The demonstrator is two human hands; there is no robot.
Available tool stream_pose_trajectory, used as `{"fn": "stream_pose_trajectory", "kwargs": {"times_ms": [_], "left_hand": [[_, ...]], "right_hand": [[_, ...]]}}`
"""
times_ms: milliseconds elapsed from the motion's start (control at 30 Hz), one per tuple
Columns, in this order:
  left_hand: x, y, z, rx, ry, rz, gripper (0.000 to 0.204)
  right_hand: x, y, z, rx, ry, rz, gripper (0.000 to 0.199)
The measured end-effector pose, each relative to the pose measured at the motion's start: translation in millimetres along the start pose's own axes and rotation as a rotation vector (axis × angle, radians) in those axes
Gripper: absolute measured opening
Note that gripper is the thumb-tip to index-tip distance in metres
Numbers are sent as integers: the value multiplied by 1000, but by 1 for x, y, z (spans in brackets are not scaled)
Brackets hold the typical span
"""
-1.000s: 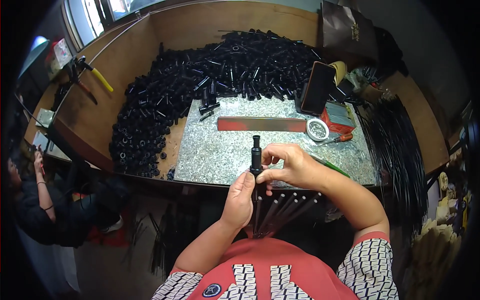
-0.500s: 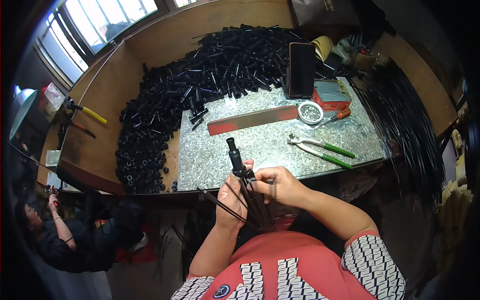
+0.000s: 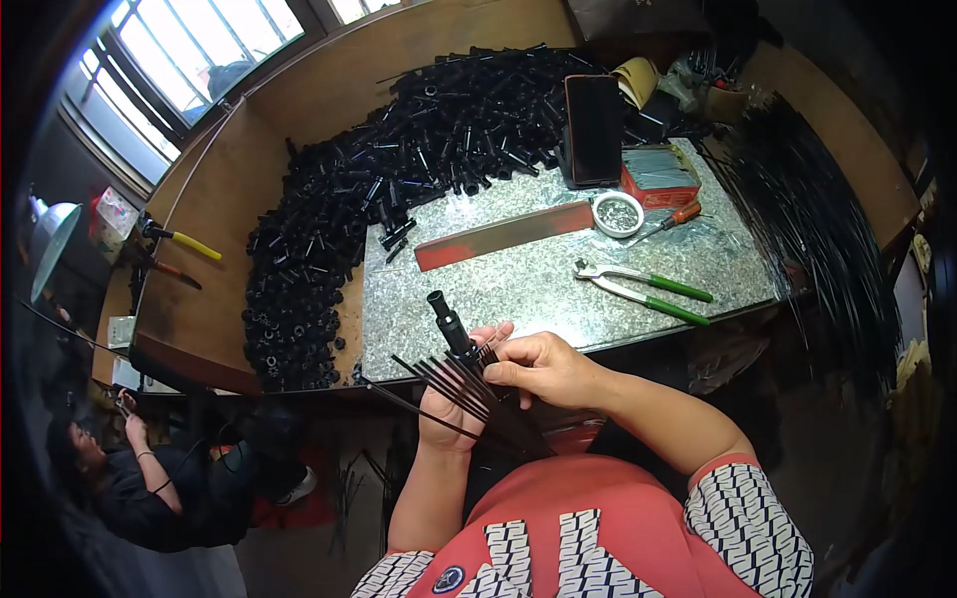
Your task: Assembling bundles of black bristles into metal sleeves, crimping them with pliers, and measuring for quality.
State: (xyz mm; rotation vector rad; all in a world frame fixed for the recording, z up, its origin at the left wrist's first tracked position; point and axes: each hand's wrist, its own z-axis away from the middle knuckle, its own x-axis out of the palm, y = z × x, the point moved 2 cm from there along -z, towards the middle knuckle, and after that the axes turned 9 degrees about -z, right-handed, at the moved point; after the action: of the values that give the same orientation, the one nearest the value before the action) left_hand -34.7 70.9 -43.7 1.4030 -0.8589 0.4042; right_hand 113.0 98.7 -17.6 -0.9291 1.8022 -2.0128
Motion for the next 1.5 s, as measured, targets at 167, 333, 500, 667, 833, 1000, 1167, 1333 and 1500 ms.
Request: {"fn": "stream_pose_trajectory", "kwargs": {"times_ms": [167, 333, 500, 667, 833, 1000, 1167, 1333, 1500], "left_hand": [[5, 6, -3, -11, -67, -99, 45], [-5, 7, -5, -20, -86, -93, 45], [-3, 9, -7, 31, -93, -33, 50], [-17, 5, -2, -23, -70, 63, 51], [-19, 8, -3, -80, -100, 80, 58], [-30, 18, 5, -50, -79, 183, 57], [-47, 28, 13, 26, -54, 177, 52], [-59, 48, 22, 5, -86, 204, 54], [-75, 56, 30, 143, -26, 192, 48]], "right_hand": [[-2, -1, -1, 18, -73, -37, 27], [0, 1, -3, 33, -100, -55, 26], [3, -5, -3, 47, -119, -27, 22], [7, 0, -7, 36, -95, -46, 27], [6, 10, -17, 42, -77, -50, 30], [19, 17, -33, 58, -131, -98, 29], [34, 21, -48, 118, -180, -90, 30], [56, 23, -62, 158, -240, -46, 31], [75, 16, -67, 48, -66, 225, 31]]}}
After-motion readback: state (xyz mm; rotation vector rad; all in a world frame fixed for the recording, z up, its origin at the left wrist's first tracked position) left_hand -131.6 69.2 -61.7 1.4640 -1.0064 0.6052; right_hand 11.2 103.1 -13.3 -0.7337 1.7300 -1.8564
